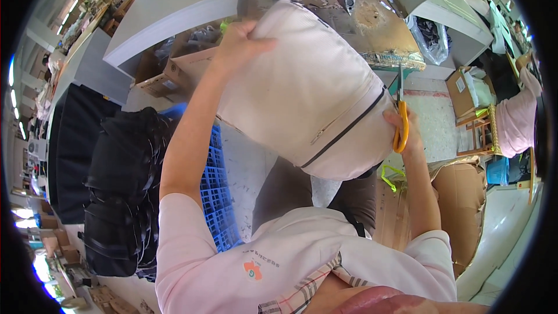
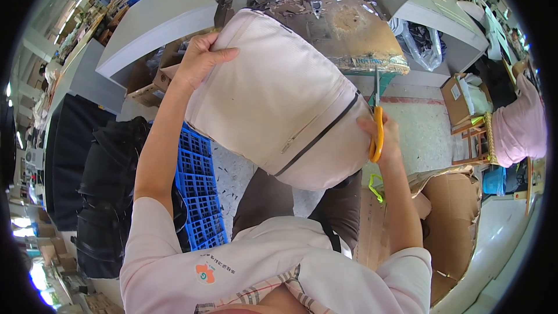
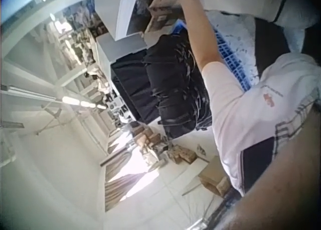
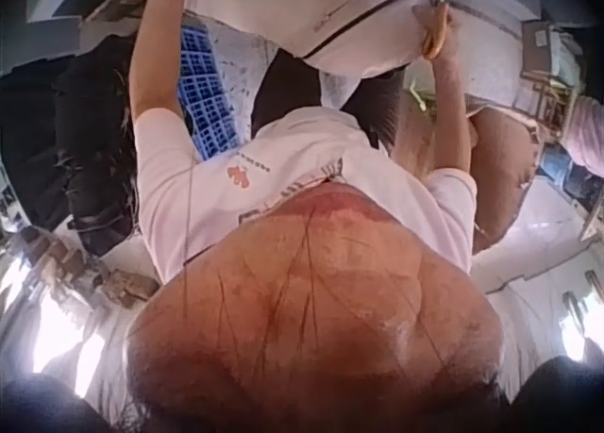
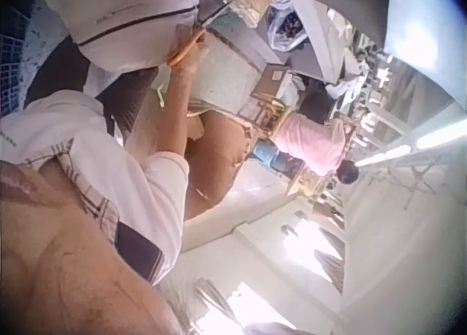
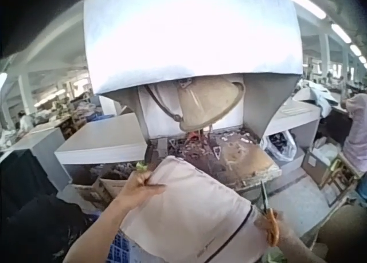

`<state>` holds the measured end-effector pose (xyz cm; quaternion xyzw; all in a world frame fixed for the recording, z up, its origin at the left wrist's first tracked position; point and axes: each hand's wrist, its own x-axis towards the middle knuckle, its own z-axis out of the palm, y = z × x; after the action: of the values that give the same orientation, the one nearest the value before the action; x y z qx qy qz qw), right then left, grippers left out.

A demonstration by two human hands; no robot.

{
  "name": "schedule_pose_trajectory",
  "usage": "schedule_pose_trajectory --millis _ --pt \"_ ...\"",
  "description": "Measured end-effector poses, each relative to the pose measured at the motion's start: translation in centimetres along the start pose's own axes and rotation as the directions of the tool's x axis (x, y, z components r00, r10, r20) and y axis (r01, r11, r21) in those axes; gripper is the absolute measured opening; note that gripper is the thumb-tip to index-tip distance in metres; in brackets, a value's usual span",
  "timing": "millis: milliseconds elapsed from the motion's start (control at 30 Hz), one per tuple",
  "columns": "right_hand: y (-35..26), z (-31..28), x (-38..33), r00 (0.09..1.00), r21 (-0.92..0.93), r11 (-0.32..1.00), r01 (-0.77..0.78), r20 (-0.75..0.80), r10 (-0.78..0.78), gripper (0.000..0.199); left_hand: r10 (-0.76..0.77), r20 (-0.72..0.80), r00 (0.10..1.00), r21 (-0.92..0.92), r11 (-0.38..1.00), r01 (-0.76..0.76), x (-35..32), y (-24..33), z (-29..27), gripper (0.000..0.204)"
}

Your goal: The recorder retrieves black and beige backpack components from a large bin, inspects them, uses scissors to trim excess threads or material on some pieces, and organizes them onto a stack.

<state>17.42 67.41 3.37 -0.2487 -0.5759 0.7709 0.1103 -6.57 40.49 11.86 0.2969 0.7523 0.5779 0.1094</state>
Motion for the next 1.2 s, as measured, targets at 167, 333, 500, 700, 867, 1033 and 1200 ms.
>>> schedule_pose_trajectory --millis 167,333,500,700,867,1033,1200 --pt "-0.6 0.9 -3.9 0.914 -0.367 0.853 0.37 -0.02 -0.405 0.043 0.284 -0.373 0.883 0.632 0.774 0.018 -5.7 -2.9 -0.5 0.055" --pt "-1.5 6.6 -8.1 0.506 -0.458 0.271 0.847 0.534 -0.678 0.04 -0.521 0.242 0.819 -0.612 0.573 0.545 -15.2 -0.2 3.8 0.095" --pt "0.4 12.9 -11.2 0.161 -0.095 0.189 0.977 0.914 -0.372 0.048 -0.707 0.29 0.645 -0.701 0.302 0.646 -19.8 -0.6 7.1 0.048" --pt "-0.9 14.6 -12.9 0.264 -0.056 0.397 0.916 0.829 -0.493 0.051 -0.719 -0.265 0.642 -0.661 0.62 0.422 -23.7 -0.7 1.5 0.007" --pt "-5.2 11.4 -9.5 0.464 0.044 0.605 0.795 0.599 -0.653 0.05 -0.305 -0.694 0.653 -0.422 0.906 -0.025 -31.4 7.7 -9.8 0.03" --pt "-0.9 10.0 -8.3 0.766 -0.163 0.777 0.607 0.378 -0.519 0.046 -0.109 -0.885 0.453 -0.208 0.962 -0.175 -39.2 9.4 -21.3 0.032" --pt "3.4 6.4 -8.1 0.923 -0.342 0.877 0.338 0.301 -0.239 0.043 -0.165 -0.958 0.235 -0.206 0.964 -0.165 -44.1 2.2 -32.7 0.036"
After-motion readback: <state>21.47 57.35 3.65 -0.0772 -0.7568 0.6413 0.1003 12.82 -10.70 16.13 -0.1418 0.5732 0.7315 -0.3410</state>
